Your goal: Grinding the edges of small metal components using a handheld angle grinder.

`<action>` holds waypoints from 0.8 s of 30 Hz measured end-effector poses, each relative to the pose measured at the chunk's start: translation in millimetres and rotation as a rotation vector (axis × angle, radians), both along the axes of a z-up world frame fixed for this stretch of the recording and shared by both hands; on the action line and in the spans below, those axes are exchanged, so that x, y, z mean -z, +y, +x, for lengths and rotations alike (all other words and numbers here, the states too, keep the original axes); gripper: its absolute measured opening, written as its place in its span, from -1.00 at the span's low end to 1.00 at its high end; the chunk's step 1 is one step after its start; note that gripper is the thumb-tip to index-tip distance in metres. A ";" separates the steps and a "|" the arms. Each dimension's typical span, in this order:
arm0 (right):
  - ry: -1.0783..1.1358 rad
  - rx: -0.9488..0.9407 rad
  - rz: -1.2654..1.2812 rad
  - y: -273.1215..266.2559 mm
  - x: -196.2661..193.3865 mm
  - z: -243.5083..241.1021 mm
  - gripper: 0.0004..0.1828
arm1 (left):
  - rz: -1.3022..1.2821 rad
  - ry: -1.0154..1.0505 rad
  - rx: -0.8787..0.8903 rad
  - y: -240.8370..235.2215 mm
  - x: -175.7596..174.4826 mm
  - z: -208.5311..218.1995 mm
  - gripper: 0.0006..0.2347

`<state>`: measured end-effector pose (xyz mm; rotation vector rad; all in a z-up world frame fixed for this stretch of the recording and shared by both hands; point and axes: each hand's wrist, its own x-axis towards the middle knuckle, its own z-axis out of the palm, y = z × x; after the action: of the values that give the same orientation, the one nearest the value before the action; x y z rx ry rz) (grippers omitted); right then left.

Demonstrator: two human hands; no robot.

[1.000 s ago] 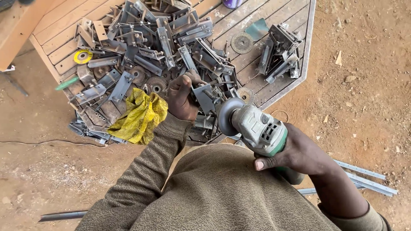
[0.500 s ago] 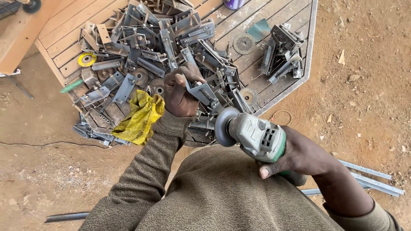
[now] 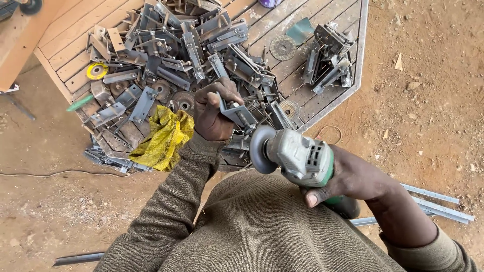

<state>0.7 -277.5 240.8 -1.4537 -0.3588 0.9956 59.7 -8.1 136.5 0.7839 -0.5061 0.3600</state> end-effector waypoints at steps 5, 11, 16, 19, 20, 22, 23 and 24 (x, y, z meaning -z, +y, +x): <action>-0.021 -0.013 -0.197 2.1 -8.6 -12.0 -0.26 | -0.058 -0.024 -0.010 1.9 -11.6 1.5 -0.55; -0.029 0.014 -0.149 -12.6 -18.6 -9.7 -0.32 | 0.021 -0.047 0.016 2.8 -18.1 -2.3 -0.56; 0.002 0.025 -0.166 -5.9 -9.6 -13.0 -0.30 | -0.005 -0.036 0.078 -11.0 -15.1 -5.4 -0.56; -0.006 0.034 -0.244 3.3 -15.1 -12.7 -0.24 | -0.123 -0.020 0.034 -11.0 -6.6 1.0 -0.65; -0.035 0.035 -0.303 10.4 -22.7 -11.7 -0.18 | -0.209 -0.009 -0.043 -8.4 -4.5 2.0 -0.72; 0.013 0.067 -0.355 -2.3 -5.7 -22.7 -0.18 | -0.164 0.252 -0.086 -8.7 -25.1 -10.8 -0.76; 0.059 0.102 -0.407 -8.0 3.2 -26.0 -0.18 | -0.120 0.513 -0.127 -7.9 -35.8 -16.0 -0.78; 0.062 0.092 -0.403 -6.4 -1.9 -27.1 -0.18 | -0.118 0.517 -0.138 -1.4 -33.6 -16.9 -0.78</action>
<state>-26.4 -283.9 242.7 -1.7783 -0.0436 1.0764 42.8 -9.5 170.0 0.7639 0.0535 0.2965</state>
